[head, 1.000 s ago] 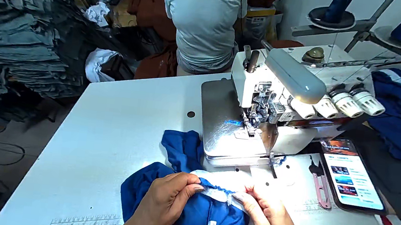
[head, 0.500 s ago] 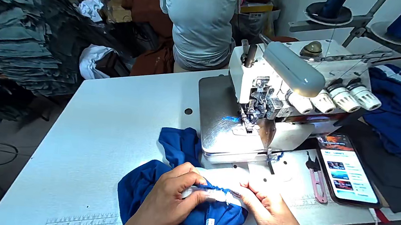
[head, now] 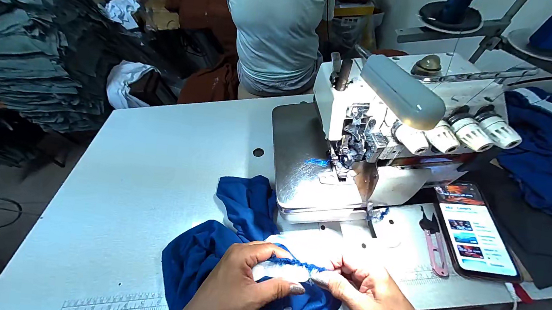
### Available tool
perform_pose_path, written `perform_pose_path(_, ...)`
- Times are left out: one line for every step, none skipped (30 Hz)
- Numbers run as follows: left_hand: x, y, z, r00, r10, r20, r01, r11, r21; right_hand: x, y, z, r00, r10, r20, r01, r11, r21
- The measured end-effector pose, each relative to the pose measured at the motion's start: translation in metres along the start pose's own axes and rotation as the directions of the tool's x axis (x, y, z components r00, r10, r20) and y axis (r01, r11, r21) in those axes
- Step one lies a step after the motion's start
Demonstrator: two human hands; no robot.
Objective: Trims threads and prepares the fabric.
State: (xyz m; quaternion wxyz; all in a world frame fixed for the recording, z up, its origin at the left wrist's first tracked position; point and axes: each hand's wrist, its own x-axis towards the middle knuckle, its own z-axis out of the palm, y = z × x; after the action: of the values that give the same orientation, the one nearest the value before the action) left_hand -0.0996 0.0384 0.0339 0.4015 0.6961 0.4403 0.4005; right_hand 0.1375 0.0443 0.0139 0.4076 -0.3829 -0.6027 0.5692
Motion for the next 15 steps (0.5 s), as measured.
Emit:
perform_pose_path(0.000,0.001,0.001,1.000,-0.014,-0.012,0.013,1.000,-0.019,0.000,0.002,0.000,1.000,-0.005,-0.002,0.005,1.000,-0.006)
perform_pose_path(0.000,0.001,0.002,1.000,-0.020,-0.019,0.020,0.999,-0.030,-0.001,0.003,0.001,1.000,0.000,-0.003,0.000,1.000,-0.011)
perform_pose_path(-0.001,0.001,0.003,1.000,-0.018,-0.022,0.017,0.999,-0.040,-0.002,0.003,0.001,1.000,0.005,-0.003,-0.005,1.000,-0.013)
perform_pose_path(-0.001,0.000,0.004,1.000,-0.009,-0.026,0.008,0.999,-0.048,-0.002,0.003,0.002,1.000,0.002,-0.006,-0.002,1.000,-0.010)
perform_pose_path(-0.001,-0.001,0.004,0.999,0.004,-0.032,-0.005,0.999,-0.045,-0.002,0.003,0.002,1.000,-0.004,-0.009,0.004,1.000,-0.007)
perform_pose_path(-0.001,-0.003,0.005,0.999,0.017,-0.044,-0.019,0.999,-0.034,-0.002,0.004,0.003,1.000,-0.016,-0.010,0.015,1.000,-0.009)
perform_pose_path(-0.002,-0.006,0.006,0.998,0.025,-0.059,-0.026,0.999,-0.020,-0.003,0.004,0.003,0.999,-0.034,-0.012,0.034,0.999,-0.013)
perform_pose_path(-0.003,-0.008,0.006,0.997,0.029,-0.065,-0.030,1.000,-0.009,-0.003,0.005,0.003,0.998,-0.057,-0.010,0.057,0.998,-0.020)
perform_pose_path(-0.003,-0.009,0.006,0.997,0.028,-0.068,-0.028,1.000,0.000,-0.003,0.006,0.003,0.997,-0.077,-0.010,0.077,0.997,-0.030)
perform_pose_path(-0.004,-0.010,0.006,0.997,0.017,-0.075,-0.017,1.000,0.008,-0.004,0.007,0.004,0.996,-0.090,-0.007,0.089,0.995,-0.047)
perform_pose_path(-0.005,-0.008,0.005,0.996,0.000,-0.084,0.001,1.000,0.010,-0.005,0.008,0.006,0.995,-0.098,-0.004,0.098,0.993,-0.068)
perform_pose_path(-0.006,-0.007,0.005,0.996,-0.017,-0.091,0.019,1.000,0.020,-0.007,0.007,0.009,0.993,-0.120,-0.016,0.118,0.985,-0.124)
perform_pose_path(-0.006,-0.005,0.004,0.995,-0.041,-0.096,0.045,0.998,0.035,-0.009,0.006,0.009,0.980,-0.194,-0.038,0.180,0.956,-0.231)
perform_pose_path(-0.005,-0.002,0.004,0.992,-0.076,-0.101,0.081,0.996,0.048,-0.011,0.006,0.006,0.952,-0.299,-0.065,0.252,0.887,-0.386)
perform_pose_path(-0.005,0.000,0.004,0.988,-0.121,-0.100,0.127,0.990,0.056,-0.015,0.005,0.000,0.916,-0.389,-0.102,0.274,0.789,-0.550)
